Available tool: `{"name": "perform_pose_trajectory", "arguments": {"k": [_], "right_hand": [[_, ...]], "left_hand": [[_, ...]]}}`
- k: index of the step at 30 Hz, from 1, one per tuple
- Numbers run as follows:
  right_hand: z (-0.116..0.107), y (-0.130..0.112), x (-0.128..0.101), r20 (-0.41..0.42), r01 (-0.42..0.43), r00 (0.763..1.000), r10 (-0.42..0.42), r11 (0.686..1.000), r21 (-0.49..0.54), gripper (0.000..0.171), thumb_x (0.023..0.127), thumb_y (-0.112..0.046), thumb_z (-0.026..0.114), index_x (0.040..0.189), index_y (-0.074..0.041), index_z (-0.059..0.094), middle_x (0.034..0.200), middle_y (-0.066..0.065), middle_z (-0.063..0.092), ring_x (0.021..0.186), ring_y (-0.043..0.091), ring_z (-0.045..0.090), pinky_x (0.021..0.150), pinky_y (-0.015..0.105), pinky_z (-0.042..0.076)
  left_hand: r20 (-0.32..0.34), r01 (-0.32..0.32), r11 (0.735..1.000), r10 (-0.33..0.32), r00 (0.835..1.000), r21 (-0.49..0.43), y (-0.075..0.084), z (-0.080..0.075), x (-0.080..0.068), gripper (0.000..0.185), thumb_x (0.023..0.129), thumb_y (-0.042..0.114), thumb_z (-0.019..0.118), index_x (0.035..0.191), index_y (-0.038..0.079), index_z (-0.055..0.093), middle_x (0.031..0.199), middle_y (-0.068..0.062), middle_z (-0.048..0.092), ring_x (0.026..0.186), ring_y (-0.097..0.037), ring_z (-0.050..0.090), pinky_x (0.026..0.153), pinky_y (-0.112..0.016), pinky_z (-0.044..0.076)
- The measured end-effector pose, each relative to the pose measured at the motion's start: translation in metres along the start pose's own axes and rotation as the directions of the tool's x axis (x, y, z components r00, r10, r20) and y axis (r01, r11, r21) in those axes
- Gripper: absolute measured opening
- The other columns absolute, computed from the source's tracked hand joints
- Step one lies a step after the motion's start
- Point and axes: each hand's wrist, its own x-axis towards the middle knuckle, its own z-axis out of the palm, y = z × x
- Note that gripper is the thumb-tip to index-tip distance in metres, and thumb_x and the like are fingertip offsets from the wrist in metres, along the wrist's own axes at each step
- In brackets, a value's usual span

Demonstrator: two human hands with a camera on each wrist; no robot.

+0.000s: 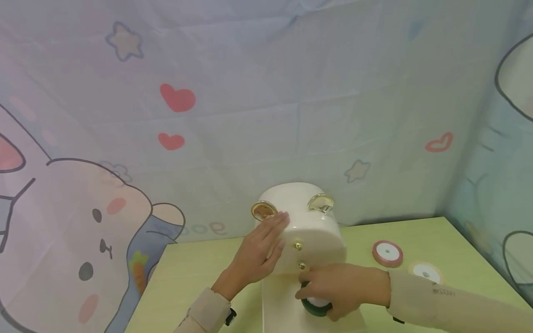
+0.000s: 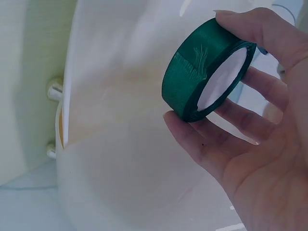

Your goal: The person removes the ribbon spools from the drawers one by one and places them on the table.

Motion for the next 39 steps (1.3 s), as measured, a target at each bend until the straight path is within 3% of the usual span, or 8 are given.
{"name": "perform_pose_trajectory", "arguments": {"k": [6,15,26,31,36,39], "right_hand": [[-0.009,0.001,-0.022,-0.058,-0.044,0.997,0.047,0.997,0.058,0.069,0.077,-0.031,0.091,0.141,-0.031,0.064,0.129,-0.006,0.062,0.101,0.006,0.057,0.081,0.017,0.053],[-0.008,0.002,-0.054,-0.127,-0.129,0.982,0.142,0.986,0.106,0.068,0.079,-0.028,0.088,0.142,-0.026,0.063,0.134,-0.002,0.061,0.111,0.013,0.06,0.082,0.024,0.058],[-0.003,0.013,-0.103,-0.168,-0.283,0.936,0.31,0.945,0.165,0.068,0.08,-0.029,0.087,0.143,-0.027,0.063,0.136,0.0,0.063,0.112,0.018,0.066,0.079,0.028,0.059],[0.006,0.021,-0.12,-0.247,-0.305,0.909,0.336,0.939,0.155,0.065,0.076,-0.028,0.089,0.138,-0.026,0.067,0.129,-0.004,0.065,0.114,0.021,0.062,0.081,0.031,0.059],[0.018,0.031,-0.132,-0.305,-0.281,0.892,0.333,0.938,0.203,0.063,0.073,-0.023,0.09,0.133,-0.019,0.07,0.122,-0.008,0.059,0.104,0.008,0.057,0.078,0.026,0.055],[0.027,0.035,-0.137,-0.261,-0.305,0.889,0.375,0.913,0.27,0.062,0.075,-0.023,0.089,0.134,-0.017,0.07,0.125,-0.005,0.057,0.097,0.002,0.056,0.075,0.024,0.054]], "left_hand": [[-0.002,-0.003,1.0,0.003,1.0,0.002,0.0,0.0,-0.001,0.05,0.112,0.025,0.044,0.156,0.002,0.047,0.159,-0.015,0.053,0.15,-0.032,0.051,0.12,-0.048,0.048],[-0.012,-0.011,1.0,0.011,1.0,-0.003,-0.001,0.003,0.001,0.051,0.111,0.024,0.046,0.157,0.002,0.047,0.16,-0.016,0.052,0.15,-0.032,0.05,0.121,-0.048,0.047],[-0.01,-0.015,1.0,0.015,1.0,-0.005,0.0,0.005,-0.001,0.051,0.111,0.023,0.046,0.156,0.001,0.047,0.159,-0.016,0.052,0.15,-0.032,0.05,0.123,-0.047,0.045],[-0.015,-0.019,1.0,0.019,1.0,-0.001,-0.001,0.003,-0.001,0.051,0.11,0.022,0.048,0.156,0.001,0.047,0.159,-0.016,0.053,0.15,-0.033,0.05,0.123,-0.047,0.045],[-0.009,-0.015,1.0,0.015,1.0,0.002,-0.001,0.002,0.0,0.051,0.109,0.022,0.049,0.156,0.001,0.047,0.159,-0.016,0.053,0.15,-0.032,0.05,0.124,-0.047,0.044],[-0.009,-0.012,1.0,0.012,1.0,0.0,-0.001,0.002,0.0,0.051,0.109,0.022,0.049,0.155,0.001,0.048,0.158,-0.016,0.053,0.15,-0.032,0.051,0.124,-0.047,0.044]]}}
